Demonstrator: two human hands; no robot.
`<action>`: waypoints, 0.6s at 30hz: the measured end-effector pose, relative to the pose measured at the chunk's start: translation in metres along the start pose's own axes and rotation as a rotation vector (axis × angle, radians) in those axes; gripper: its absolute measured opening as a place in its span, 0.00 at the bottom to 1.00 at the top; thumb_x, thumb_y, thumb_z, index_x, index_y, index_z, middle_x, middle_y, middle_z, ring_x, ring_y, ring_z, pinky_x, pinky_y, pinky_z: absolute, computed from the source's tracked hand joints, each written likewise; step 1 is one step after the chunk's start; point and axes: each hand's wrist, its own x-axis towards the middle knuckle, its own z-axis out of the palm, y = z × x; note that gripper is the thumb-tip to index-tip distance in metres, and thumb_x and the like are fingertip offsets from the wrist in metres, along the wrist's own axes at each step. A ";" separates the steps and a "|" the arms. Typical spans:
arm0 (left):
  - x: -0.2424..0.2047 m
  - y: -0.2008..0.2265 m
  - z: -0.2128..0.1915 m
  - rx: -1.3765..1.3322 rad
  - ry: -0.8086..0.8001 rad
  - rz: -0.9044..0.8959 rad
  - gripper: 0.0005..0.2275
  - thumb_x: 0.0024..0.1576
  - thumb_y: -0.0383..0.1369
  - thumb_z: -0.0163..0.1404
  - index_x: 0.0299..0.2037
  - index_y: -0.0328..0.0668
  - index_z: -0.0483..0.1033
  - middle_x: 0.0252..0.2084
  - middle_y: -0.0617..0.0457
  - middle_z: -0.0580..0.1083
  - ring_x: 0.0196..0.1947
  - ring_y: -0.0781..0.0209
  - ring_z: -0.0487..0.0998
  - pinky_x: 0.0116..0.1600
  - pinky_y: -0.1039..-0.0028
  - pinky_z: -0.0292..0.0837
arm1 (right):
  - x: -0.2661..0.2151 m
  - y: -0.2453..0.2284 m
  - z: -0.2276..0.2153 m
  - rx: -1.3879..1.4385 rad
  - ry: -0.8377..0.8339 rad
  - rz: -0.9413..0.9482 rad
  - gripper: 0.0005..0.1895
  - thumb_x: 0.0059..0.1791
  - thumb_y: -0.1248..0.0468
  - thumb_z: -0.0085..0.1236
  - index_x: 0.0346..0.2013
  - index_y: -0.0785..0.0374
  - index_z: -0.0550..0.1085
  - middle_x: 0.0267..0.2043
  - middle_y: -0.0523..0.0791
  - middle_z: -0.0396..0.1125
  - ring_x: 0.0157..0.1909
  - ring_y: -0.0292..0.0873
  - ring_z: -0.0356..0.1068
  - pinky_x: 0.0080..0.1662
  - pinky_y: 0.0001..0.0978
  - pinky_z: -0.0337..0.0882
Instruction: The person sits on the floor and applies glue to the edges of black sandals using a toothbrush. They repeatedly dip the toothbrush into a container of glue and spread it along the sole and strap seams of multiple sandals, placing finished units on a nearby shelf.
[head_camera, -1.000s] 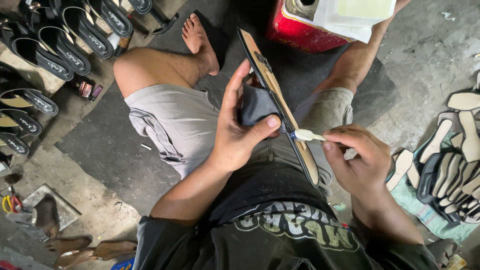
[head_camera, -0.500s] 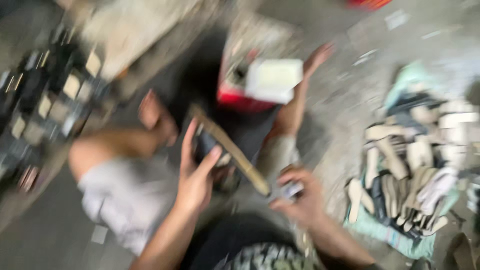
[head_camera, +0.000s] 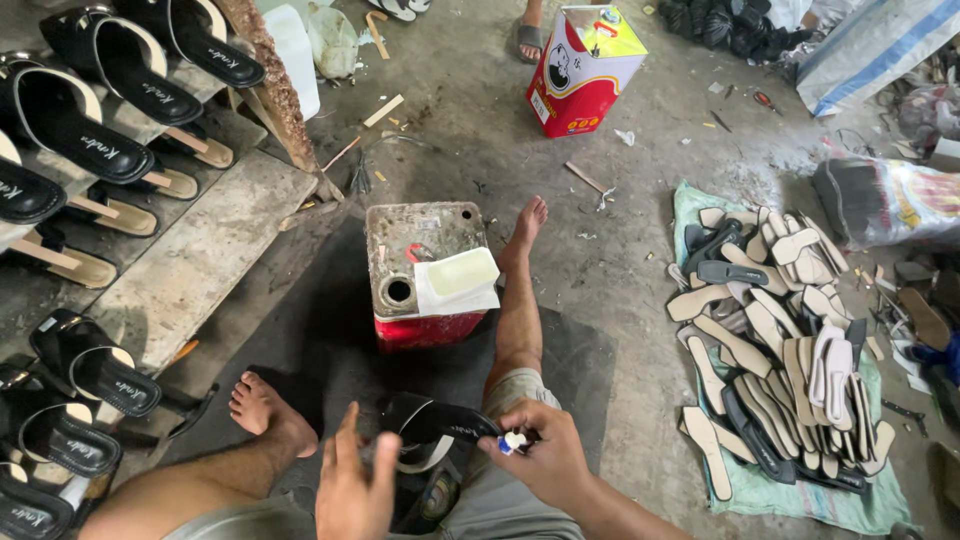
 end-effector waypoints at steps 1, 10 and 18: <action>-0.005 0.004 0.001 0.144 0.093 0.163 0.40 0.47 0.46 0.62 0.71 0.49 0.60 0.55 0.44 0.72 0.55 0.46 0.75 0.55 0.58 0.73 | 0.002 0.001 0.002 -0.009 0.015 0.071 0.15 0.38 0.66 0.76 0.28 0.64 0.74 0.24 0.39 0.72 0.24 0.29 0.66 0.28 0.25 0.67; -0.014 0.035 0.017 0.232 0.259 0.721 0.34 0.41 0.37 0.67 0.61 0.42 0.70 0.62 0.52 0.71 0.61 0.51 0.73 0.60 0.59 0.69 | 0.004 -0.004 0.002 0.120 -0.017 0.124 0.12 0.41 0.65 0.74 0.29 0.62 0.76 0.23 0.37 0.71 0.25 0.27 0.64 0.29 0.23 0.65; -0.015 0.041 0.018 0.211 0.299 0.724 0.31 0.40 0.35 0.67 0.56 0.39 0.72 0.56 0.50 0.75 0.55 0.50 0.76 0.55 0.62 0.73 | 0.010 0.006 0.002 0.137 -0.013 0.069 0.16 0.41 0.64 0.76 0.26 0.62 0.72 0.23 0.36 0.66 0.26 0.27 0.61 0.29 0.23 0.64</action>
